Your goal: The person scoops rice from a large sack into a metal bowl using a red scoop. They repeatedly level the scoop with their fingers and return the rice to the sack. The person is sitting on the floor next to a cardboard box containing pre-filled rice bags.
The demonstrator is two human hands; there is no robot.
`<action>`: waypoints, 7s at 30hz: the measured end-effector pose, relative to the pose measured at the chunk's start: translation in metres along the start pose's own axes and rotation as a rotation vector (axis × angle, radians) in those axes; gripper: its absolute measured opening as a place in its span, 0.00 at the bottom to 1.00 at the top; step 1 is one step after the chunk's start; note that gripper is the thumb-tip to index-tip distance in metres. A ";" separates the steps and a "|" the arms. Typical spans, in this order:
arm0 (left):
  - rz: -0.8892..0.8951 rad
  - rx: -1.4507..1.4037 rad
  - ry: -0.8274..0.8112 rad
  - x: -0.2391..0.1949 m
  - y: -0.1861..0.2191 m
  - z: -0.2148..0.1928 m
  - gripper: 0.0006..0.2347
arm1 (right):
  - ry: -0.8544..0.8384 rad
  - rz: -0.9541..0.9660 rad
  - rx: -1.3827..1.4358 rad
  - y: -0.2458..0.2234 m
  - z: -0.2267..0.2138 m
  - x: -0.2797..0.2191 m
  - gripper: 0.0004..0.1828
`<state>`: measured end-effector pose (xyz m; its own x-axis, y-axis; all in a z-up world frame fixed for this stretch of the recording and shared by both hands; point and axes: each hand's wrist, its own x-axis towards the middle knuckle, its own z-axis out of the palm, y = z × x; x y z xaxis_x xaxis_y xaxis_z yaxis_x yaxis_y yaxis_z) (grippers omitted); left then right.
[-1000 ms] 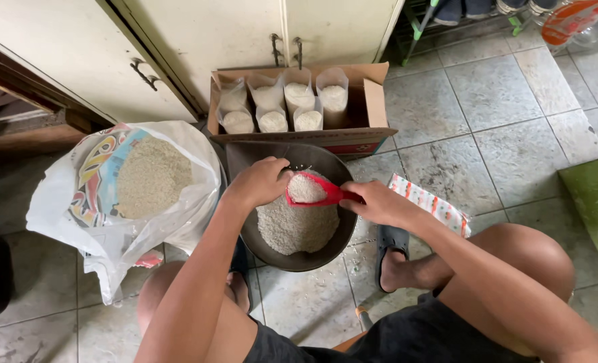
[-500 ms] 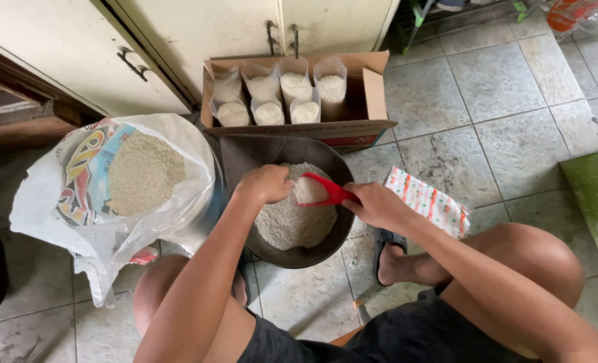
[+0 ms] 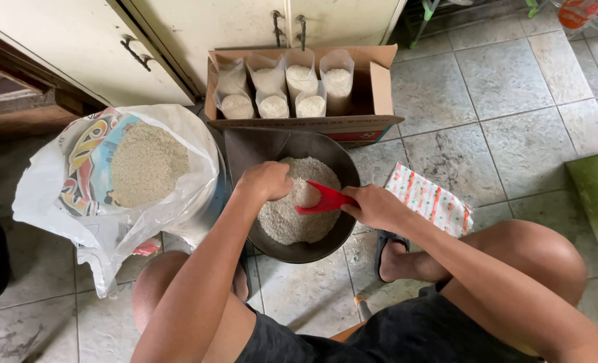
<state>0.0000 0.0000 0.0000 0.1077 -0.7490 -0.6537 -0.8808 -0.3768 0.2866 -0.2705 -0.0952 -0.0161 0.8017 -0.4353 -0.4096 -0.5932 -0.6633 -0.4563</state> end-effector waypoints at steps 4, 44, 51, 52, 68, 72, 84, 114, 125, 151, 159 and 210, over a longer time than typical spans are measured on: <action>0.002 -0.009 0.020 0.006 -0.005 0.008 0.27 | 0.032 0.007 -0.019 0.002 -0.003 0.001 0.17; -0.039 0.027 0.068 0.016 -0.019 0.023 0.27 | 0.054 0.010 -0.145 0.006 -0.020 0.001 0.20; -0.036 0.054 0.048 0.021 -0.024 0.026 0.28 | 0.043 0.032 -0.170 0.014 -0.015 0.004 0.20; -0.038 0.054 0.048 0.021 -0.025 0.026 0.28 | 0.042 0.030 -0.170 0.016 -0.012 0.006 0.20; -0.017 0.016 0.008 0.003 -0.012 0.012 0.27 | 0.052 0.028 -0.263 0.036 0.008 0.012 0.16; -0.025 0.016 0.018 0.000 -0.011 0.012 0.26 | 0.121 -0.021 -0.341 0.042 0.010 0.016 0.14; -0.041 -0.024 0.012 -0.006 -0.008 0.010 0.25 | 0.546 -0.217 -0.837 0.050 0.027 0.021 0.09; -0.047 -0.701 0.324 -0.163 -0.024 -0.052 0.31 | 0.342 -0.232 -0.146 -0.116 -0.078 0.003 0.15; -0.234 -0.764 0.639 -0.179 -0.176 -0.030 0.31 | 0.421 -0.385 -0.333 -0.220 -0.034 0.102 0.09; -0.754 -0.691 0.478 -0.081 -0.304 0.018 0.26 | -0.111 -0.195 -0.225 -0.306 0.161 0.364 0.19; -0.772 -0.715 0.547 -0.104 -0.281 0.001 0.29 | -0.138 -0.157 0.022 -0.316 0.122 0.304 0.25; -0.428 -0.947 0.929 -0.138 -0.243 -0.012 0.36 | 0.102 -0.324 0.177 -0.295 0.027 0.206 0.21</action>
<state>0.2049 0.1887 0.0289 0.8780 -0.4259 -0.2186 -0.0986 -0.6077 0.7880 0.0675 0.0273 0.0124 0.9476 -0.2843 -0.1455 -0.3042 -0.6646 -0.6824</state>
